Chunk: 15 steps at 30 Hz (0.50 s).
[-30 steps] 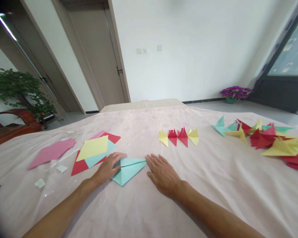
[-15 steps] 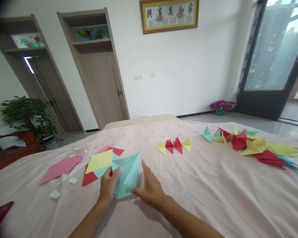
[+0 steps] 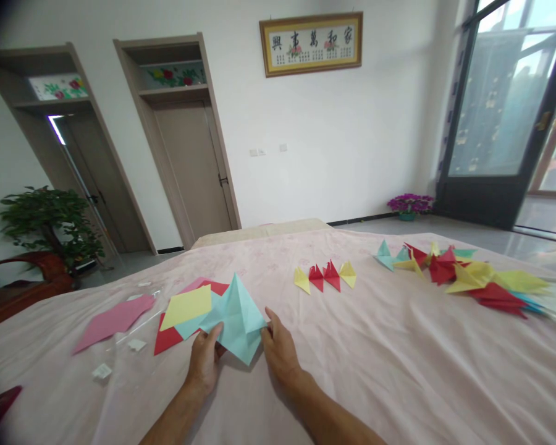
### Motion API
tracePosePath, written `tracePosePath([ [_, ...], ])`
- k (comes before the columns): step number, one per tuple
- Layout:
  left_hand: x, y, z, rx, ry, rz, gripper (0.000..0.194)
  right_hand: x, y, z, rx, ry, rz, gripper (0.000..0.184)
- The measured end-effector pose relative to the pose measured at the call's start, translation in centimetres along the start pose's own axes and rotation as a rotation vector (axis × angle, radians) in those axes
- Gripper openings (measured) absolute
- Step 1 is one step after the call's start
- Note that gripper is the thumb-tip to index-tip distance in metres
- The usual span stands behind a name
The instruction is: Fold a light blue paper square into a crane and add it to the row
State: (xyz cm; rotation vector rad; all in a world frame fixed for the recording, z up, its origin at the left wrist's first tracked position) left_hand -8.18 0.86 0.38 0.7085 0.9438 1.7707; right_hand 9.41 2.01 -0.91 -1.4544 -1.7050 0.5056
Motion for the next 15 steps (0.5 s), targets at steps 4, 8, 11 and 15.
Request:
tracePosePath([
  [4,0.0,-0.3,-0.1,-0.041,-0.047,-0.112,0.043,0.7,0.4,-0.3,0.175,-0.024,0.058,0.055],
  [8,-0.3,-0.5,0.1,-0.028,-0.103,-0.167,0.041,0.7,0.1,-0.9,0.219,0.048,0.000,0.059],
  [11,-0.4,-0.7,0.1,-0.020,-0.140,-0.208,0.040,0.9,0.2,-1.3,0.438,0.043,0.083,0.045],
  [15,0.0,-0.8,-0.2,-0.014,-0.153,-0.250,0.039,1.3,0.9,-1.1,0.609,-0.006,0.223,0.045],
])
Point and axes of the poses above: each hand's wrist, its own x-axis towards the middle knuckle, its own z-axis out of the palm, y = z × x, the point moved 2 cm from there along x, towards the middle knuckle, and after that the axes turned 15 degrees about -x, right-handed, at the moved point
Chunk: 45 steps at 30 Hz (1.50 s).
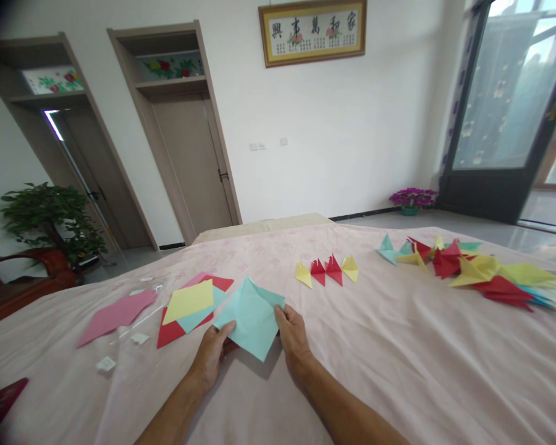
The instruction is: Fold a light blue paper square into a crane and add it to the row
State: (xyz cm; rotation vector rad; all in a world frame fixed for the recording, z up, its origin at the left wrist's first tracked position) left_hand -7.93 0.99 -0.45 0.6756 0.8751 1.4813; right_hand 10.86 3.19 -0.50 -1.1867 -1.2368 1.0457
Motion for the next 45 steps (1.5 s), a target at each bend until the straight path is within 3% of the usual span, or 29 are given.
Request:
tracePosePath([
  [14,0.5,0.2,-0.5,-0.071,-0.032,-0.006,0.049,0.4,0.5,-0.4,0.120,-0.015,0.128,0.037],
  [27,0.5,-0.1,-0.7,-0.032,-0.056,-0.011,0.049,-0.2,-0.1,-0.5,0.152,-0.024,0.144,0.035],
  [36,0.5,-0.2,-0.8,-0.024,-0.067,-0.017,0.040,0.3,0.8,-0.6,0.125,-0.025,0.146,0.034],
  [45,0.6,-0.1,-0.9,-0.046,-0.063,-0.028,0.044,0.4,1.2,-0.8,0.102,-0.024,0.140,0.040],
])
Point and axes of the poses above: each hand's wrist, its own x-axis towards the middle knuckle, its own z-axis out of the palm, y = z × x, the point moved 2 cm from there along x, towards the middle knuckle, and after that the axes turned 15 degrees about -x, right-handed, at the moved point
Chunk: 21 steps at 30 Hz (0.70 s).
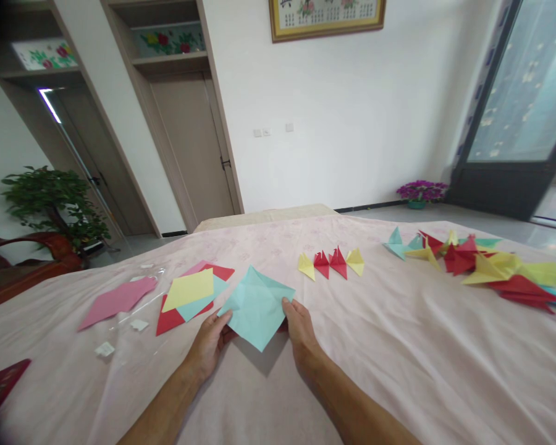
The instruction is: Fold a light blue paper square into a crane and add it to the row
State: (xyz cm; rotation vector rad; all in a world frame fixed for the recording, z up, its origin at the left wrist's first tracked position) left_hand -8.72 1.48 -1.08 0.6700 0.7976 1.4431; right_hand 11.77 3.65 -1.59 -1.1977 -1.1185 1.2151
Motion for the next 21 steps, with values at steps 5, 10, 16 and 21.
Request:
tracePosePath([
  [5,-0.08,-0.03,0.00,-0.014,0.006,-0.006,0.043,-0.30,-0.17,-0.06,0.012,-0.005,-0.006,0.039],
  [10,-0.03,-0.04,-0.02,-0.026,0.019,-0.010,0.048,-0.41,-0.25,0.03,0.032,-0.015,-0.006,0.039],
  [16,-0.06,-0.02,0.09,-0.025,0.020,-0.011,0.047,-0.20,0.09,-0.06,0.031,-0.008,-0.011,0.039],
  [21,-0.13,0.02,0.21,-0.030,0.006,-0.013,0.047,-0.33,-0.05,-0.17,0.023,0.004,-0.018,0.041],
])
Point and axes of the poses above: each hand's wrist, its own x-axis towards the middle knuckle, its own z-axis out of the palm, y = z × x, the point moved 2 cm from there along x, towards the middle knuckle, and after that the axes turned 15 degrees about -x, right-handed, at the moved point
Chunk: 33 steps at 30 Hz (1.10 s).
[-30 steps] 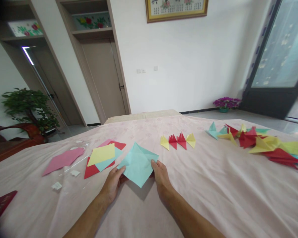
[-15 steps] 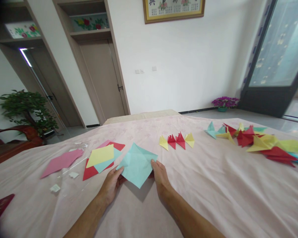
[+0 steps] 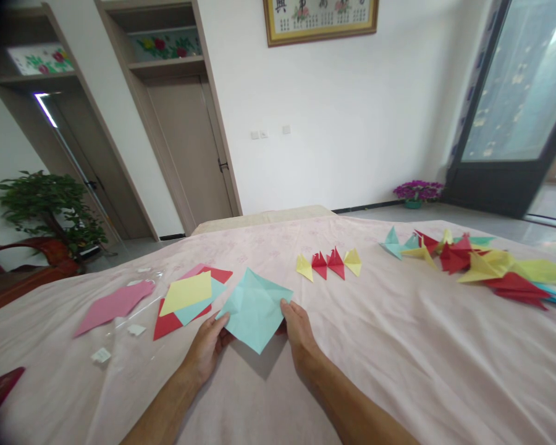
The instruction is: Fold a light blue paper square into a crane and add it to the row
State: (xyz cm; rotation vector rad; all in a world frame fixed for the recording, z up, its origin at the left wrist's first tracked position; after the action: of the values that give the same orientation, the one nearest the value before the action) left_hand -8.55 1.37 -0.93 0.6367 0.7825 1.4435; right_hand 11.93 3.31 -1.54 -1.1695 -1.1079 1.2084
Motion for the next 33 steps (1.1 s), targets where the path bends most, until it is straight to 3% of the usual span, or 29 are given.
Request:
tracePosePath([
  [18,-0.2,0.3,0.2,0.021,0.024,-0.004,0.051,0.0,-0.1,0.0,0.013,-0.001,0.004,0.041],
  [33,-0.7,0.6,0.8,0.007,-0.028,-0.007,0.041,0.5,-0.1,0.0,0.103,-0.039,0.097,0.043],
])
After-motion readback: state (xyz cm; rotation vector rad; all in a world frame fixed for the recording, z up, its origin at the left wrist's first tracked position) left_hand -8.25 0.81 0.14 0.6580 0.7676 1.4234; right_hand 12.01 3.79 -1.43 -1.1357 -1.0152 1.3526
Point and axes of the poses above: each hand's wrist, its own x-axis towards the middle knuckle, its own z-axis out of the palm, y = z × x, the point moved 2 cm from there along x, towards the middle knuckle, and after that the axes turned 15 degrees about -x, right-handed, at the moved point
